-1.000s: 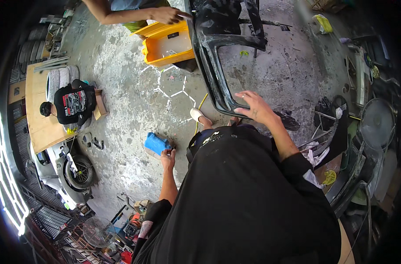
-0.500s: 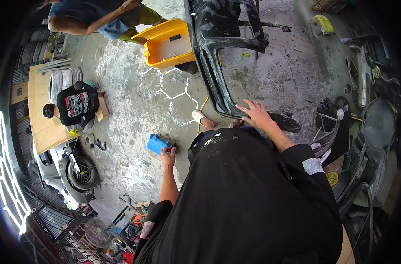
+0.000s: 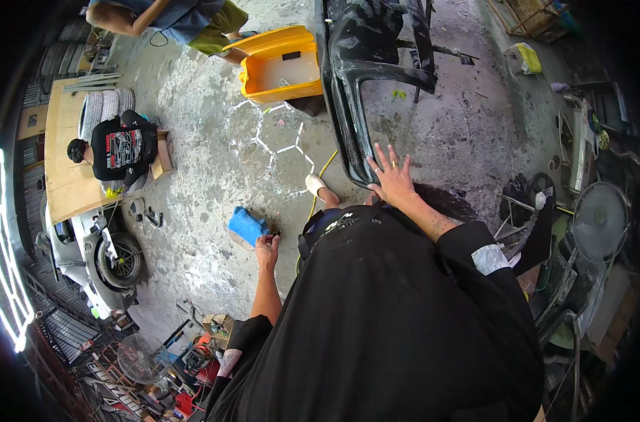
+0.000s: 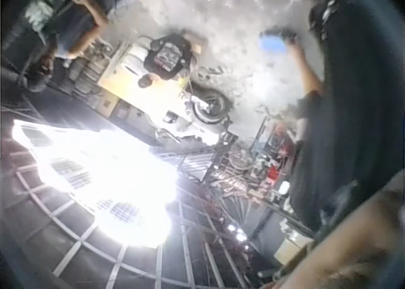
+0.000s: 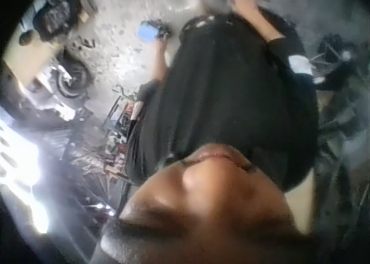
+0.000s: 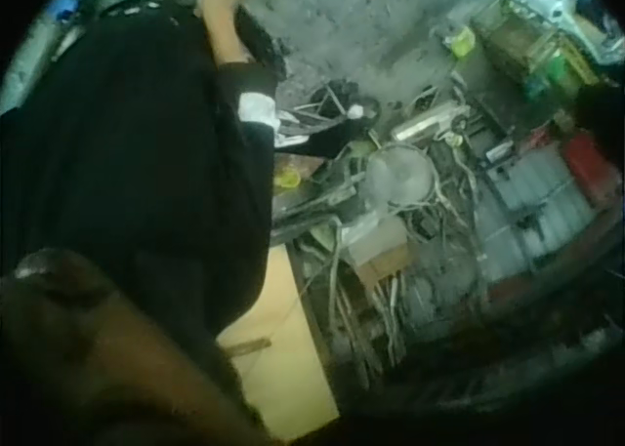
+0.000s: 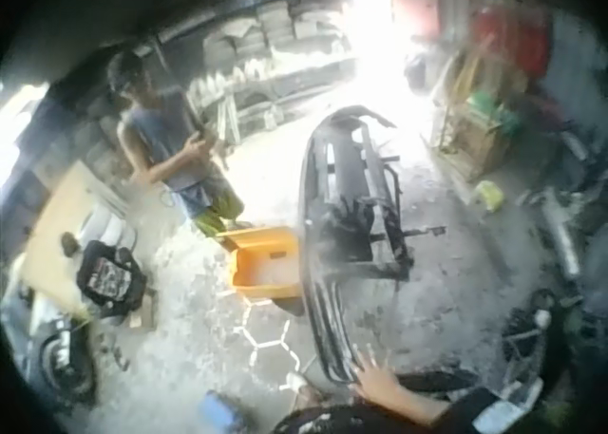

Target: The person sands a large, curved carbon fiber part using a sanding block. They repeatedly dip the sanding block into a yellow tub of water to wet it before continuing to sand the surface of the part.

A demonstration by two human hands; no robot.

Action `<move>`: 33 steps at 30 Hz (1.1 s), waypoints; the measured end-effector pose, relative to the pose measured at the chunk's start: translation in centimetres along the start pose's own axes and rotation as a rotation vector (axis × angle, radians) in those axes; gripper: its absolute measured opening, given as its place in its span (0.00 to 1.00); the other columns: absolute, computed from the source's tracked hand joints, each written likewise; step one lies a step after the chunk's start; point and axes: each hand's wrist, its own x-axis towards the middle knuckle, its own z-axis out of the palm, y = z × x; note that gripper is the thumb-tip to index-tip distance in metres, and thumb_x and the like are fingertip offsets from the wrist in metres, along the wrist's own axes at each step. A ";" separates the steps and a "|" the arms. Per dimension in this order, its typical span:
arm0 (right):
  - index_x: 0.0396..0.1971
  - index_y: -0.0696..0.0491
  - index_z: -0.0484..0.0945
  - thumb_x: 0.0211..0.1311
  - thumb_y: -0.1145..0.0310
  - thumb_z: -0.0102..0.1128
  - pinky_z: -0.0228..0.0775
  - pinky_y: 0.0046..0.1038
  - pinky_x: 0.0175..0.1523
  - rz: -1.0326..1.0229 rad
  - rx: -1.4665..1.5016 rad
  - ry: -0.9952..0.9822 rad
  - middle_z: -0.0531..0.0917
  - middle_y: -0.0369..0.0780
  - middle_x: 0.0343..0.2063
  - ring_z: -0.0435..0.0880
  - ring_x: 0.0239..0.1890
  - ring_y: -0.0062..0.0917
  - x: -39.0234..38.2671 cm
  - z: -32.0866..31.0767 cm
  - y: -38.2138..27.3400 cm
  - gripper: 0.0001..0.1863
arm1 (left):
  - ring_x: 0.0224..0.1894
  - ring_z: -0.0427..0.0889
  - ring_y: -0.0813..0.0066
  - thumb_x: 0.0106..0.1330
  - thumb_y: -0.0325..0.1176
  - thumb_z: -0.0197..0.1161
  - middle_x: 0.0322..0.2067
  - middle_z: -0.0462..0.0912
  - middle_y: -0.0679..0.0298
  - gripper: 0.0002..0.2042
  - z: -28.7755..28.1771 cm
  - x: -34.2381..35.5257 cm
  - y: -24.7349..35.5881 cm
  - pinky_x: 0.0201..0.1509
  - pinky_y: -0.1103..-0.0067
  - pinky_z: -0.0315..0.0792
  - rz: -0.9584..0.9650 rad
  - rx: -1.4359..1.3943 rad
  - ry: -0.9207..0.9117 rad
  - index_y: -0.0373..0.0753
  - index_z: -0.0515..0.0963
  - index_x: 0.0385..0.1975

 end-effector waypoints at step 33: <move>0.83 0.44 0.36 0.61 0.25 0.60 0.43 0.60 0.80 0.504 0.500 0.653 0.37 0.57 0.81 0.38 0.82 0.59 34.5 -13.6 15.2 0.64 | 0.35 0.80 0.53 0.67 0.28 0.71 0.34 0.84 0.51 0.09 4.6 45.6 13.7 0.41 0.64 0.74 0.522 -0.139 -0.095 0.35 0.82 0.43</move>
